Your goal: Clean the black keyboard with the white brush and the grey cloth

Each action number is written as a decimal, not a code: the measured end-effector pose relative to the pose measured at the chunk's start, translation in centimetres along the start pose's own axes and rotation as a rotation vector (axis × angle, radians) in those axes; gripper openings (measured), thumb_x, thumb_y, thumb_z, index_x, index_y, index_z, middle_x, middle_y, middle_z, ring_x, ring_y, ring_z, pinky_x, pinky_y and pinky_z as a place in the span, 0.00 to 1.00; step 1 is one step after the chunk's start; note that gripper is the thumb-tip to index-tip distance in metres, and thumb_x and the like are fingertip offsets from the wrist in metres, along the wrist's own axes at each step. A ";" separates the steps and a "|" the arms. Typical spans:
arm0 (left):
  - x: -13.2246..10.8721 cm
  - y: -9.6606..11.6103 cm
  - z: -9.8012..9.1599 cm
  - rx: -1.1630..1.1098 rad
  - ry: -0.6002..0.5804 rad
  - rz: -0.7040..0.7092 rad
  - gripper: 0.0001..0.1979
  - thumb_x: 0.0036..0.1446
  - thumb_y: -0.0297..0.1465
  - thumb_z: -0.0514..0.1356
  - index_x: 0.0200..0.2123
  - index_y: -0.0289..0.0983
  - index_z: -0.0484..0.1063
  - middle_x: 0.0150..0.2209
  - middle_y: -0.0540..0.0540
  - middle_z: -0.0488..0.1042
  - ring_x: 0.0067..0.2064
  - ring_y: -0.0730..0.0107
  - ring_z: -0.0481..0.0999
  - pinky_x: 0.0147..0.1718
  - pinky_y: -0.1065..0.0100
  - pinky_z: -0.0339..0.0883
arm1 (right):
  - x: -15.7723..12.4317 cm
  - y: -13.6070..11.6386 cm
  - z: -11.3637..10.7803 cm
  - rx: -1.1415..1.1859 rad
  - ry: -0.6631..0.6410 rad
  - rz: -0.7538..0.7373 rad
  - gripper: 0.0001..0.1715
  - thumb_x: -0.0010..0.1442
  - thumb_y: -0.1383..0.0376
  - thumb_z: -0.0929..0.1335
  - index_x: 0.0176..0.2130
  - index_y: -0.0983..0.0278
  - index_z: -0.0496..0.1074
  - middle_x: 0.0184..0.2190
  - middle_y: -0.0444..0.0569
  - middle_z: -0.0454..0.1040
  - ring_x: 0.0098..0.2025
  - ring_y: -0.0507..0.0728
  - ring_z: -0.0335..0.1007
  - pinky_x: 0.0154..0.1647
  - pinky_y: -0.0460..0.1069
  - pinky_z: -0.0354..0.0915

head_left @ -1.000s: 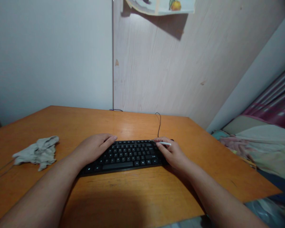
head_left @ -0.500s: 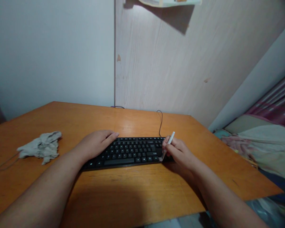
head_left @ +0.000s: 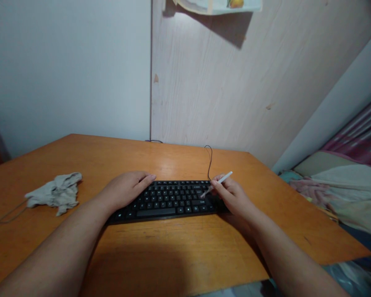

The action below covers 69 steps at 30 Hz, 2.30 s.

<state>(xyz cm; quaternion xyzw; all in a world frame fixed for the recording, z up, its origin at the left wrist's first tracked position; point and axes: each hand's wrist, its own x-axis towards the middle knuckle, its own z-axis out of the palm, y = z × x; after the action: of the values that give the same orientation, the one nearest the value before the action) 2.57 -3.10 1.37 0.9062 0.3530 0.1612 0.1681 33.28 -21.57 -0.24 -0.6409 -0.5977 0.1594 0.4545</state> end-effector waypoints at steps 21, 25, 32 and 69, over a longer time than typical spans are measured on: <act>0.0 -0.3 0.0 -0.031 0.004 0.015 0.31 0.67 0.55 0.43 0.38 0.41 0.77 0.41 0.41 0.82 0.44 0.52 0.80 0.42 0.60 0.68 | 1.6 -0.4 0.6 -0.174 0.027 -0.127 0.14 0.69 0.56 0.65 0.43 0.60 0.76 0.43 0.51 0.80 0.47 0.61 0.76 0.50 0.56 0.68; -0.1 -0.5 -0.1 -0.060 0.016 -0.003 0.31 0.66 0.55 0.43 0.38 0.41 0.77 0.42 0.42 0.83 0.45 0.51 0.80 0.44 0.60 0.69 | 1.7 -0.9 0.3 -0.164 -0.075 -0.113 0.16 0.70 0.55 0.64 0.39 0.61 0.76 0.38 0.50 0.79 0.41 0.59 0.75 0.44 0.54 0.67; 0.1 -1.2 0.0 -0.111 0.019 0.000 0.31 0.66 0.55 0.43 0.37 0.40 0.77 0.41 0.42 0.82 0.45 0.51 0.80 0.44 0.60 0.70 | 2.2 -1.2 -0.4 -0.140 -0.029 -0.089 0.17 0.69 0.54 0.64 0.35 0.62 0.73 0.31 0.46 0.76 0.34 0.56 0.72 0.39 0.51 0.66; 0.1 -1.5 0.1 -0.184 0.043 -0.005 0.27 0.65 0.53 0.47 0.35 0.42 0.78 0.39 0.44 0.82 0.43 0.53 0.80 0.44 0.60 0.70 | 4.1 -2.0 0.4 -0.209 -0.010 -0.065 0.18 0.70 0.53 0.63 0.35 0.62 0.71 0.30 0.48 0.77 0.34 0.57 0.73 0.35 0.51 0.64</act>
<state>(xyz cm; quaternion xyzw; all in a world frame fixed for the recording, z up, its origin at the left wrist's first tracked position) 1.78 -1.93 0.69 0.8824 0.3426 0.2118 0.2433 32.69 -17.92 2.43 -0.6642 -0.6340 0.0845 0.3870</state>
